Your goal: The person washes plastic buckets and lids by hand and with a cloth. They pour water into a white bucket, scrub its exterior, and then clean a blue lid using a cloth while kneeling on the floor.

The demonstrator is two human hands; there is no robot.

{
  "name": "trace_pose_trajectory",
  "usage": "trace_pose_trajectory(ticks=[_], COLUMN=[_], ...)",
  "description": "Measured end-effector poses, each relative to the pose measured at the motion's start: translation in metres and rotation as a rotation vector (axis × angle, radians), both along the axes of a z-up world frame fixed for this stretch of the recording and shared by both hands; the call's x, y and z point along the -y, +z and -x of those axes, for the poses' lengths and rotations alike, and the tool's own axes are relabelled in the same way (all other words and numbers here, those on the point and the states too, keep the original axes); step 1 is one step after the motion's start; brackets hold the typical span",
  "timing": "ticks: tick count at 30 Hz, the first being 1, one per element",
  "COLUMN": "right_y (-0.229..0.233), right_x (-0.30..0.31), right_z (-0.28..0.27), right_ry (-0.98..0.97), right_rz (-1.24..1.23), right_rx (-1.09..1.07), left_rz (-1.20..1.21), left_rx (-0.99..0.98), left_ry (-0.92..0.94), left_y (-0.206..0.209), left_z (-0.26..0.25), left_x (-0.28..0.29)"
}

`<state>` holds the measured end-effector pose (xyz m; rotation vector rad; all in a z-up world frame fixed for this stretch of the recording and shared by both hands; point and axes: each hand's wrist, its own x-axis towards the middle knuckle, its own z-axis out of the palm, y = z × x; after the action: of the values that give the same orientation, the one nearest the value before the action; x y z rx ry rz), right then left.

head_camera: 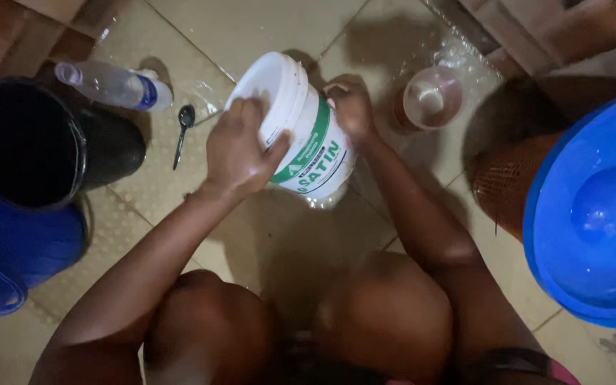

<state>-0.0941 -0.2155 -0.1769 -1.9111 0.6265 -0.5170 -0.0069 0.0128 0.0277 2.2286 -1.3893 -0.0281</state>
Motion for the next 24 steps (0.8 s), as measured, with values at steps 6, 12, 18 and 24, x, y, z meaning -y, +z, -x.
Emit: trace_pose_trajectory(ticks=[6, 12, 18, 24], right_y=[0.064, 0.125, 0.134, 0.015], right_x=[-0.064, -0.104, -0.092, -0.027], right_z=[0.009, 0.019, 0.009, -0.012], right_ry=[-0.095, -0.020, -0.017, -0.011], right_rz=[-0.130, 0.015, 0.587, 0.459], right_rx=[0.084, 0.064, 0.318, 0.111], left_rz=[-0.202, -0.204, 0.143, 0.251], left_rx=[-0.126, -0.227, -0.252, -0.235], left_ry=[0.269, 0.205, 0.127, 0.065], left_y=[0.018, 0.009, -0.027, -0.053], left_z=[-0.001, -0.009, -0.015, -0.029], left_x=[0.035, 0.017, 0.006, -0.016])
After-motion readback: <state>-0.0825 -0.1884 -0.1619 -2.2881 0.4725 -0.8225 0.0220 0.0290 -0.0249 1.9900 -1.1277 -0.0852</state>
